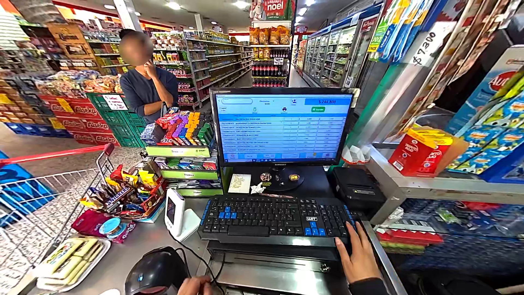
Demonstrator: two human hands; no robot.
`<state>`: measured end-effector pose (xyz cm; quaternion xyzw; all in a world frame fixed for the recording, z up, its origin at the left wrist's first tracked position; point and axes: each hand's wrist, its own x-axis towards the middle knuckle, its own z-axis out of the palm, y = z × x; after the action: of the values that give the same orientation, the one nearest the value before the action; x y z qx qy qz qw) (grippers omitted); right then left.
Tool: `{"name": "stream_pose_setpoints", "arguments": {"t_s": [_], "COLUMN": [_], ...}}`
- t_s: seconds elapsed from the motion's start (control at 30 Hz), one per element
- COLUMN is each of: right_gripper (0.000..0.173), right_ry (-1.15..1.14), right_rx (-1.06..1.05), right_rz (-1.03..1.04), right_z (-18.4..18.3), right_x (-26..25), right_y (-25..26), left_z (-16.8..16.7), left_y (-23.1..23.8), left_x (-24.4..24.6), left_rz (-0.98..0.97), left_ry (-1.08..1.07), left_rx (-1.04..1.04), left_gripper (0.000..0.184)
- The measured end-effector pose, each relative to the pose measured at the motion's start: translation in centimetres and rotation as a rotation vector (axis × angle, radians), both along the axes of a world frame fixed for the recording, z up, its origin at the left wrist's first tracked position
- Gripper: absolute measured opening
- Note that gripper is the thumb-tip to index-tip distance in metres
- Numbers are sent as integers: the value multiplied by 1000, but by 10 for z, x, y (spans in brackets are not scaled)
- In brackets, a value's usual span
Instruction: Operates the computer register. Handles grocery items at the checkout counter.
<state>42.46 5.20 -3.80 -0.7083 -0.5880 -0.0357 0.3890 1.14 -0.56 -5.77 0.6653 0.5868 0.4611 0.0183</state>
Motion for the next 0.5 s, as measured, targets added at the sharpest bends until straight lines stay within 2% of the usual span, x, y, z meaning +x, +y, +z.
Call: {"name": "stream_pose_setpoints", "arguments": {"t_s": [0.1,0.2,0.3,0.37,0.43,0.5], "right_gripper": [68,69,45,32,36,52], "right_ry": [-96,-63,46,97,115,48], "right_rx": [55,56,75,-56,-239,-285], "right_rz": [5,8,-69,-98,-8,49], "right_z": [-4,2,3,-12,-34,-55], "right_x": [-4,-3,26,52,66,66], "right_y": [0,0,-2,-8,-19,-23], "left_z": [20,30,25,18,13,13], "left_y": [31,62,74,75,71,72], "left_x": [17,30,26,19,18,19], "left_rz": [-33,-16,41,57,55,54], "left_ry": [142,178,121,75,45,28], "left_rx": [81,52,22,-1,-35,-41], "left_gripper": [35,59,84,92,96,97]}}
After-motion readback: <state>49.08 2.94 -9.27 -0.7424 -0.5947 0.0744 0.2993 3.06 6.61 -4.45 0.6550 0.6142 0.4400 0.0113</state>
